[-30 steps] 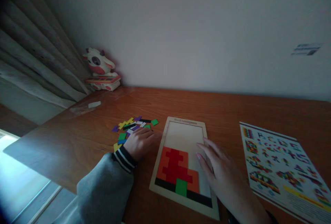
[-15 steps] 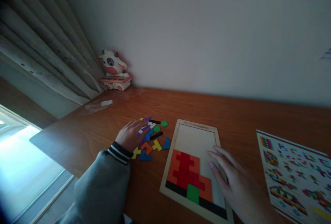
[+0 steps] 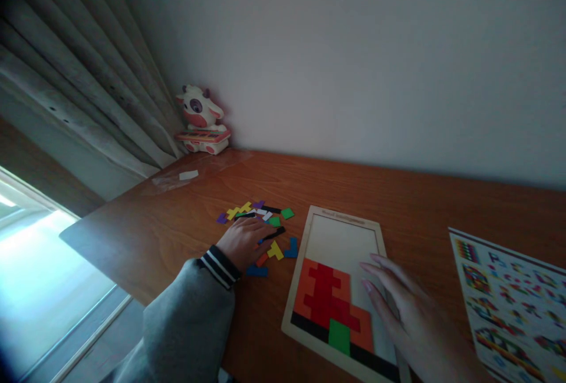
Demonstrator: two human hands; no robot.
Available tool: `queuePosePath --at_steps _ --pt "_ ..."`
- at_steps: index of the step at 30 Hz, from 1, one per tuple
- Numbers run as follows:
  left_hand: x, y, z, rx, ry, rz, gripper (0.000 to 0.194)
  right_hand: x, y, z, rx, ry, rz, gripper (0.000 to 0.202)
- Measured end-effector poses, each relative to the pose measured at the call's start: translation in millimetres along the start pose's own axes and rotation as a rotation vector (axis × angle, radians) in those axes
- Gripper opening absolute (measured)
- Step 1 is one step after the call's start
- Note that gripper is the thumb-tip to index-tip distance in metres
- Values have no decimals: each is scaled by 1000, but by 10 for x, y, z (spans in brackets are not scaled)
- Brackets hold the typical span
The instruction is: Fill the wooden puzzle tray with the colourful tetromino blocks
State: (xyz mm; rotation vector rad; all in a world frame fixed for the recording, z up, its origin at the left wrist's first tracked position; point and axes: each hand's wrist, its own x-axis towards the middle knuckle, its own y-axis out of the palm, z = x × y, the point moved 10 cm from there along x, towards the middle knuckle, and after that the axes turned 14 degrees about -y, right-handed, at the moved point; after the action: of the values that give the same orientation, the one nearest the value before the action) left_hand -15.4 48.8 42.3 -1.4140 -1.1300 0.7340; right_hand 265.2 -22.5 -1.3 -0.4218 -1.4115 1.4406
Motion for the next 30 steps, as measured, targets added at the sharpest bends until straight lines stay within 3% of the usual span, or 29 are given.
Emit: queuePosePath --at_steps 4,13,21,26,30 --pt "58 72 -125 48 -16 34 24 -6 -10 -4 5 9 15 45" --pt "115 147 8 -39 -116 74 32 -4 -30 18 31 17 6 42" --pt "141 119 -50 -81 -139 55 38 47 -118 76 37 23 -25 41" --pt "162 74 -52 -171 -89 -12 39 98 -226 145 66 49 -52 39" --pt "136 -98 -206 -315 -5 -134 28 169 -289 275 186 64 -62 35"
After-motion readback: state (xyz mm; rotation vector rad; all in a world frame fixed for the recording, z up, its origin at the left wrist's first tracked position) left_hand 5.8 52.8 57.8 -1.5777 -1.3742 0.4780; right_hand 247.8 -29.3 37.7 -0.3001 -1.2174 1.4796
